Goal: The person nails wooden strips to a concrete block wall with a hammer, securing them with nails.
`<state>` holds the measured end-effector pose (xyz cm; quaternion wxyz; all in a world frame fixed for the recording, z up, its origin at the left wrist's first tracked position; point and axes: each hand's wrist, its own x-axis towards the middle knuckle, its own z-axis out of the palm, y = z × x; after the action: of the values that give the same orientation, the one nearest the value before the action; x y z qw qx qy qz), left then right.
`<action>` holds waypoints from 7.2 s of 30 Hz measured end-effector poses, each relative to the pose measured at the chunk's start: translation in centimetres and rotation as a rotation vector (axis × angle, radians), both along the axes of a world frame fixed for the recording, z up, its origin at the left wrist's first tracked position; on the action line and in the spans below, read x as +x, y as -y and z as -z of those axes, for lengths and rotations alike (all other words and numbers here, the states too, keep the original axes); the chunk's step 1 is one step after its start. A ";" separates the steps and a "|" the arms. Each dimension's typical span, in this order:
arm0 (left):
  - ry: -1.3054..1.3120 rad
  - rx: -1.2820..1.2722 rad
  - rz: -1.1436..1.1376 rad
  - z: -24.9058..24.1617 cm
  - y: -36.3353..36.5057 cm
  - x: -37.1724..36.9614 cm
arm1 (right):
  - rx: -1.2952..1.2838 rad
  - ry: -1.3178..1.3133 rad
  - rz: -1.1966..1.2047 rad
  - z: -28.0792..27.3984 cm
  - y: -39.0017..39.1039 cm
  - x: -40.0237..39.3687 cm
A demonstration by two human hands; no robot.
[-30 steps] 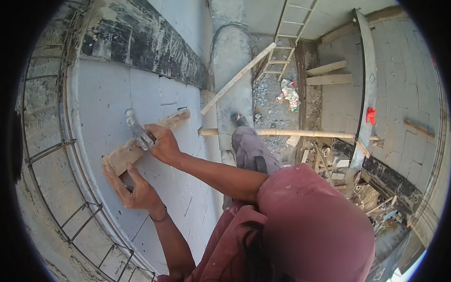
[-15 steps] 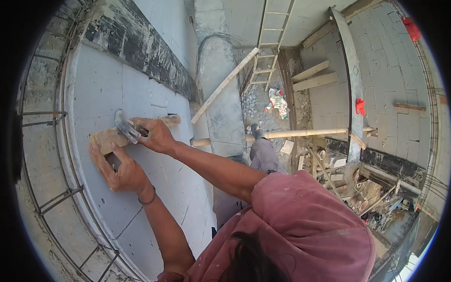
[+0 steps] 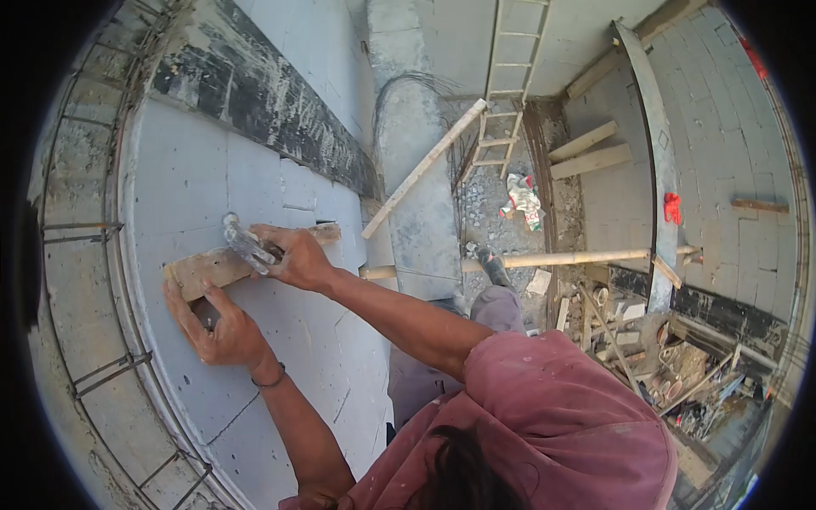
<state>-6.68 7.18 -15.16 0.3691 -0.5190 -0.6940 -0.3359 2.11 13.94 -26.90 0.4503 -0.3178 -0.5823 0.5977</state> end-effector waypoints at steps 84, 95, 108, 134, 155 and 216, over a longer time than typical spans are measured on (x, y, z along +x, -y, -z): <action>0.584 -0.124 -0.002 8.7 6.7 4.0 | 0.674 -0.177 0.033 10.3 -4.9 -3.7; 0.899 0.052 0.271 11.9 8.0 6.7 | 0.702 -0.203 0.040 10.5 -5.2 -4.2; 0.784 0.261 0.829 12.2 6.6 5.6 | 0.674 -0.253 0.075 10.4 -4.9 -4.4; -0.399 -0.488 0.385 29.6 1.9 2.4 | 0.829 -0.107 -0.002 10.5 -7.9 -5.2; -0.403 -0.736 0.255 30.7 -0.5 -1.7 | 0.789 -0.284 -0.074 9.5 -8.2 -1.4; -0.424 -0.787 0.165 30.8 -1.1 -1.6 | 1.154 -0.045 -0.012 32.6 -4.2 13.8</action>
<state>-8.24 8.26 -45.94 0.2497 -0.7305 -0.6344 0.0388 15.95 18.19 -59.50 0.5597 -0.0047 -0.8060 0.1924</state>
